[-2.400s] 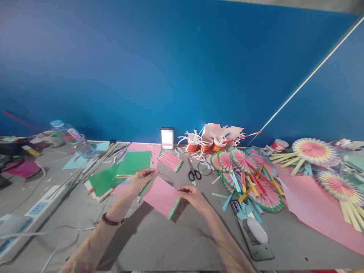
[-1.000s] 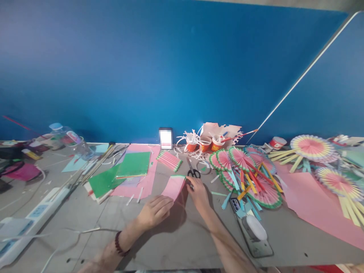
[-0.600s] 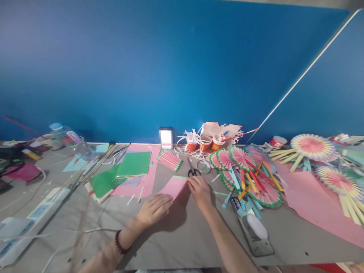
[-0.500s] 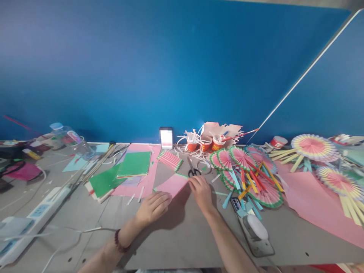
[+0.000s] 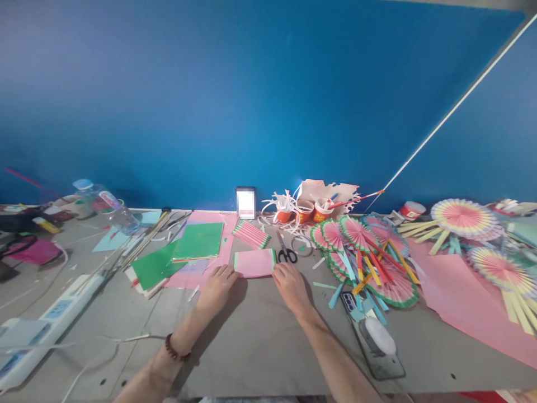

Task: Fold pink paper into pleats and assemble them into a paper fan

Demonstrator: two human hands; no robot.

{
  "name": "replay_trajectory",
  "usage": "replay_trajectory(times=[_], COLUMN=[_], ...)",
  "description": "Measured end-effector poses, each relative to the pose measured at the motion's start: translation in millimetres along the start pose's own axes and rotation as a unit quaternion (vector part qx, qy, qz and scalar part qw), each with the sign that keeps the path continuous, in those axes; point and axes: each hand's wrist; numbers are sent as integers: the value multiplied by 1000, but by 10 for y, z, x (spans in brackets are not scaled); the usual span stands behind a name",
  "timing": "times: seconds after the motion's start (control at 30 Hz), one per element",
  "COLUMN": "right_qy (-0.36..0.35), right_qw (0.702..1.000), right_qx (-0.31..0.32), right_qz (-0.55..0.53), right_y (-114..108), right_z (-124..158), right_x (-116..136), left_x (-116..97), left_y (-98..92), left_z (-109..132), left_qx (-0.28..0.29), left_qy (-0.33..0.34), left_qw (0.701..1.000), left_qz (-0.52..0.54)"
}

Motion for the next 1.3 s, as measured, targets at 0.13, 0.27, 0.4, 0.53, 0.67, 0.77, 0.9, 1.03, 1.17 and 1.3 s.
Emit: replay_trajectory(times=[0.13, 0.27, 0.4, 0.53, 0.67, 0.77, 0.9, 1.03, 1.17, 1.3], right_qy=[9, 1, -26, -51, -47, -39, -20, 35, 53, 46], right_qw=[999, 998, 993, 987, 987, 990, 994, 985, 980, 984], right_qx=[31, 52, 88, 110, 122, 119, 110, 82, 51, 24], right_qz=[13, 45, 77, 105, 93, 65, -17, -149, -186, -170], right_y=[9, 3, -17, -58, -59, -27, -14, -33, -5, 45], right_z=[9, 11, 24, 38, 39, 33, -4, -65, -89, -72], right_x=[-22, -10, 15, 59, 113, 103, 10, -62, -70, -75], left_x=[20, -24, -78, -126, -183, -186, -121, -56, -27, -9], left_y=[51, 92, 156, 149, 93, 99, 145, 148, 136, 144], left_z=[-10, -78, -144, -120, -54, -42, -78, -121, -142, -133], left_qx=[1, -25, -40, -34, -19, -18, -53, -59, -63, -74], left_qy=[25, 72, 105, 102, 94, 83, 60, 31, 28, 36], left_qw=[999, 997, 993, 991, 993, 996, 994, 989, 988, 987], left_qz=[28, 6, -47, -77, -66, -21, 72, 132, 140, 137])
Point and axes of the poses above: each hand's wrist, its own z-axis away from the middle knuckle, its own y-axis out of the palm, x = y × z, and after that the axes turned 13 degrees about x, right-handed
